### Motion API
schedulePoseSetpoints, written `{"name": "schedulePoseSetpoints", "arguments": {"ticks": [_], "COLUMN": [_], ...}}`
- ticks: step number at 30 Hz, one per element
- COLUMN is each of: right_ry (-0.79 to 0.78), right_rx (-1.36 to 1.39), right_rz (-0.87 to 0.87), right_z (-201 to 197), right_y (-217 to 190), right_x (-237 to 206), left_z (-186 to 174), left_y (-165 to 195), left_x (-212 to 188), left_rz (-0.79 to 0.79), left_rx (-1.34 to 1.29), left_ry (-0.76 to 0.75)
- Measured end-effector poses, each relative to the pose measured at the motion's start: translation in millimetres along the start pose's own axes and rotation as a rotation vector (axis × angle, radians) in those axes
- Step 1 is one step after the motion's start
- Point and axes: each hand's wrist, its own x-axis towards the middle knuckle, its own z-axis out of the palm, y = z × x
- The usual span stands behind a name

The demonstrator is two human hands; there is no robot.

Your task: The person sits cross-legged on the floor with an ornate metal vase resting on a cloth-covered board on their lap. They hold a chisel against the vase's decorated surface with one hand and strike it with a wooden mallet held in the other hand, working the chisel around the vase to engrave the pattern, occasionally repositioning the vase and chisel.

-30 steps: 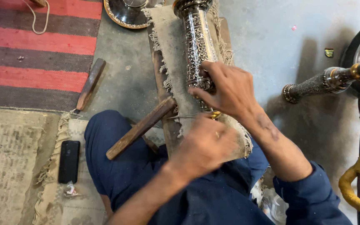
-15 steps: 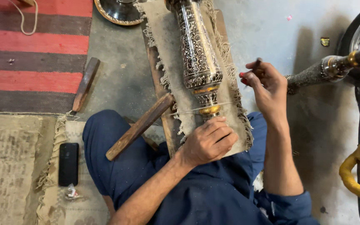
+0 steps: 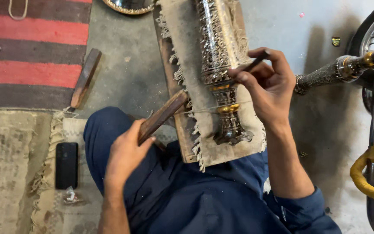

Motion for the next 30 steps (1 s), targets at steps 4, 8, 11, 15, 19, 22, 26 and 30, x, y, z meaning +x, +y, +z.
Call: {"name": "schedulePoseSetpoints", "arguments": {"ticks": [4, 8, 11, 15, 19, 22, 26, 30], "right_ry": [-0.059, -0.113, -0.112, -0.096, -0.097, -0.124, -0.103, -0.085], "right_rx": [-0.134, -0.321, -0.468, -0.533, -0.574, -0.592, -0.597, -0.617], "right_rz": [-0.014, -0.079, -0.141, -0.225, -0.256, -0.261, -0.3, -0.322], "right_z": [11.9, 18.5, 23.2, 26.9, 23.1, 20.4, 21.3, 21.2], "right_y": [1.5, -2.3, -2.6, 3.7, 6.3, 6.6, 10.5, 12.6], "right_x": [4.1, 4.1, 1.3, -0.7, -0.8, 0.1, 2.6, 2.2], "left_z": [3.1, 14.5, 14.7, -0.1, -23.5, -38.9, -52.9, -56.9], "left_y": [-13.3, -3.8, 7.7, 20.0, 32.4, 41.9, 50.1, 52.6], "left_x": [-7.9, -13.6, -6.3, 8.6, 18.3, 25.9, 34.3, 40.6], "left_rz": [-0.09, 0.132, 0.118, 0.238, 0.447, 0.502, 0.525, 0.641], "left_rx": [-0.177, -0.437, -0.484, -0.393, -0.121, 0.124, 0.378, 0.101], "left_ry": [-0.054, 0.129, 0.155, 0.247, 0.401, 0.475, 0.519, 0.501]}}
